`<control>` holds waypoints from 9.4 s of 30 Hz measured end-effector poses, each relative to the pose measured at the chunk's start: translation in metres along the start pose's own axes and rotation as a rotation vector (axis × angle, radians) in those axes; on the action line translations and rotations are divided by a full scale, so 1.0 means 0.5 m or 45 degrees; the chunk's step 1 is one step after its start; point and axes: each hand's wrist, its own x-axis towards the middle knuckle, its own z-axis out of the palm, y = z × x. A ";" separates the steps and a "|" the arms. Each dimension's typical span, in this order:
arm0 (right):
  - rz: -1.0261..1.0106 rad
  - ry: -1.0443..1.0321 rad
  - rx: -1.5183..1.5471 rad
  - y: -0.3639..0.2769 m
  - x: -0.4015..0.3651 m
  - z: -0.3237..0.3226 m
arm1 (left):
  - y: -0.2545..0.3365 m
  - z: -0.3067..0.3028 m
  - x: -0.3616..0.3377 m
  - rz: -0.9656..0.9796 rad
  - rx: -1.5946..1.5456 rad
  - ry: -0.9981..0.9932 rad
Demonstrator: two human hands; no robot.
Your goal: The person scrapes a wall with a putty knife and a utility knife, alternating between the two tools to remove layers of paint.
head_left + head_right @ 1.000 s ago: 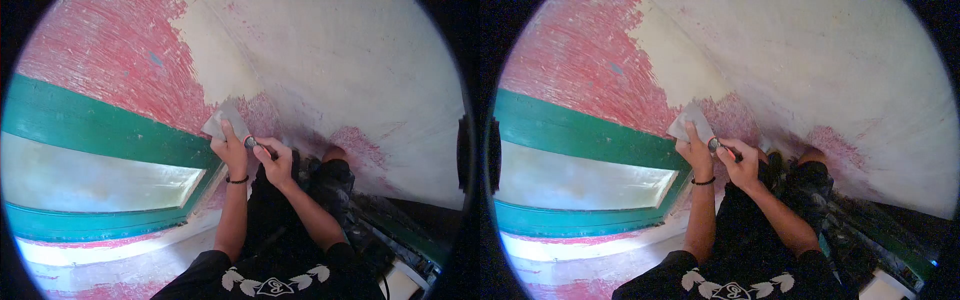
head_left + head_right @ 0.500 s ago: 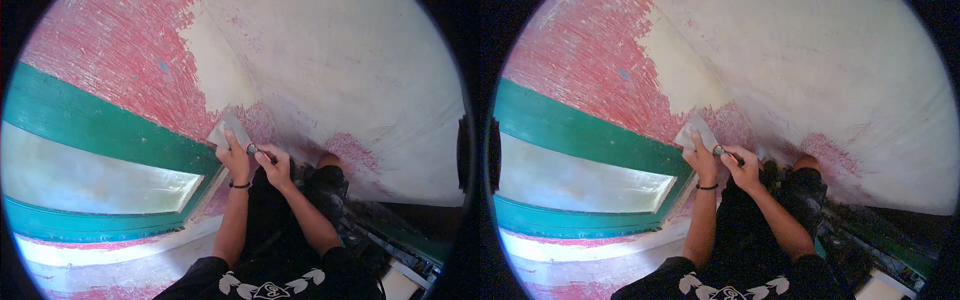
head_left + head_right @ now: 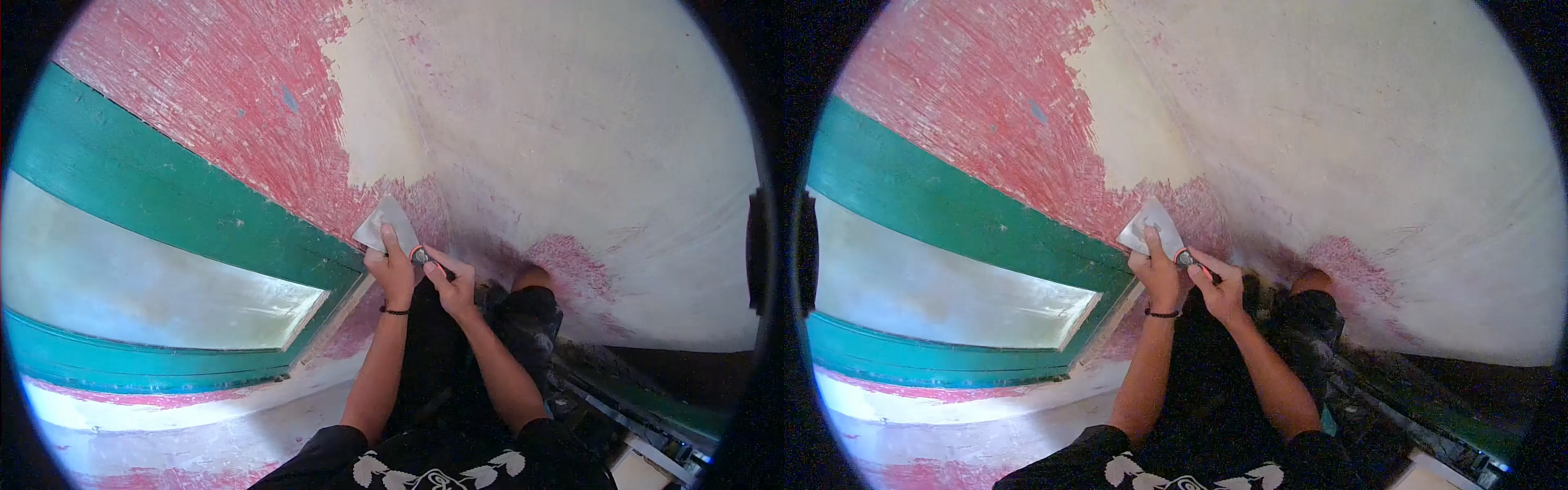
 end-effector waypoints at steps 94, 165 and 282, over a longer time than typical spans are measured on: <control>0.320 0.119 0.325 -0.044 0.037 0.031 | 0.077 0.053 0.050 0.216 -0.005 0.047; 0.245 -0.125 0.201 -0.050 0.023 -0.010 | 0.031 -0.004 0.032 0.055 -0.175 -0.106; -0.554 -0.207 -0.326 -0.089 0.040 0.002 | 0.100 -0.037 0.073 0.135 -0.128 -0.216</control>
